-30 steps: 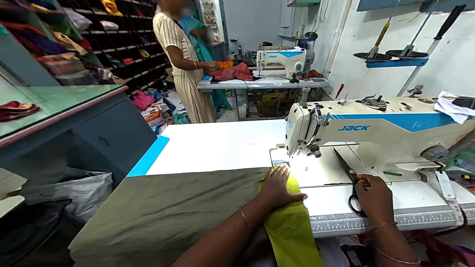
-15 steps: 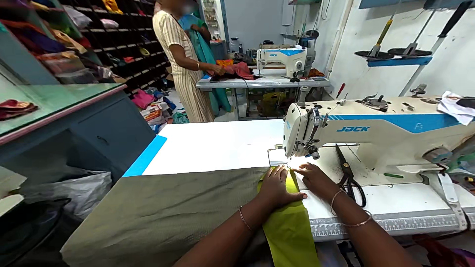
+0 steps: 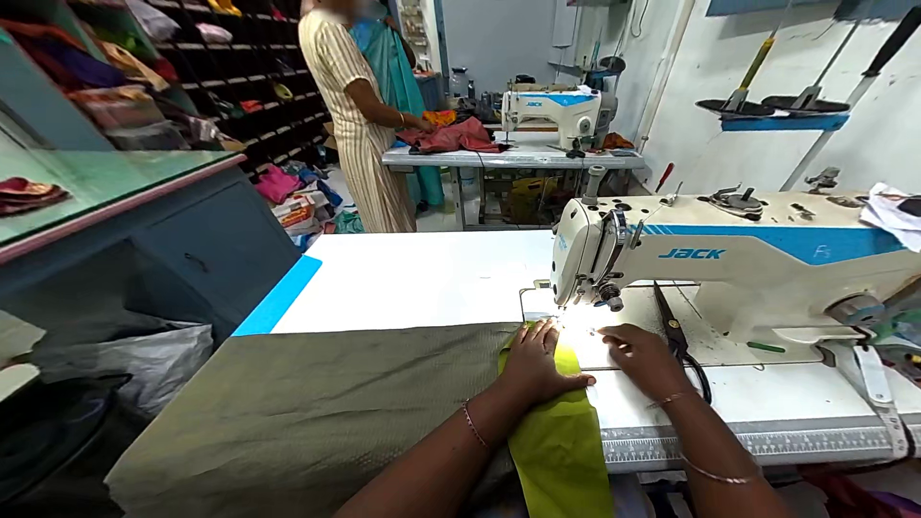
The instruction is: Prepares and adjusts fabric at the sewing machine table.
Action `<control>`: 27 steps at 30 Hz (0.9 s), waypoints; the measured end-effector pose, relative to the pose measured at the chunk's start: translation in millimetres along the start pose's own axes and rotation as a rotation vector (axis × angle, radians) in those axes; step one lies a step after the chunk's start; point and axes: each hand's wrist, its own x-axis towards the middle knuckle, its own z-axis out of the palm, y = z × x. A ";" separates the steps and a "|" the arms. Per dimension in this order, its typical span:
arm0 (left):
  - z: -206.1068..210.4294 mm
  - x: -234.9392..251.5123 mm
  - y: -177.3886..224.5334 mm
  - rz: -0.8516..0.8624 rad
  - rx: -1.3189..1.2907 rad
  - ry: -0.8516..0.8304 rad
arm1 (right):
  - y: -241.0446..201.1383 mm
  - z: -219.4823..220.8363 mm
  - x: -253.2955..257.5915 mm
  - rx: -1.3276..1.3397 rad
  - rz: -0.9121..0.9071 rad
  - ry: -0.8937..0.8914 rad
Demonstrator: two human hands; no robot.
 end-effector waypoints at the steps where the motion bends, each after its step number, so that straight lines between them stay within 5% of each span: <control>1: 0.0 -0.2 -0.3 -0.001 -0.007 -0.003 | 5.5 -10.7 -7.8 -0.016 0.039 0.070; 6: -1.0 0.2 -0.1 -0.001 0.000 -0.015 | 95.4 -60.2 -42.8 -0.245 0.268 0.517; 11: -0.4 3.9 -2.7 0.004 -0.029 0.015 | 157.4 -69.5 -61.9 -0.302 0.172 0.584; 27: 3.0 -6.1 2.1 -0.004 0.015 -0.030 | 141.1 -60.9 -71.5 -0.298 0.288 0.592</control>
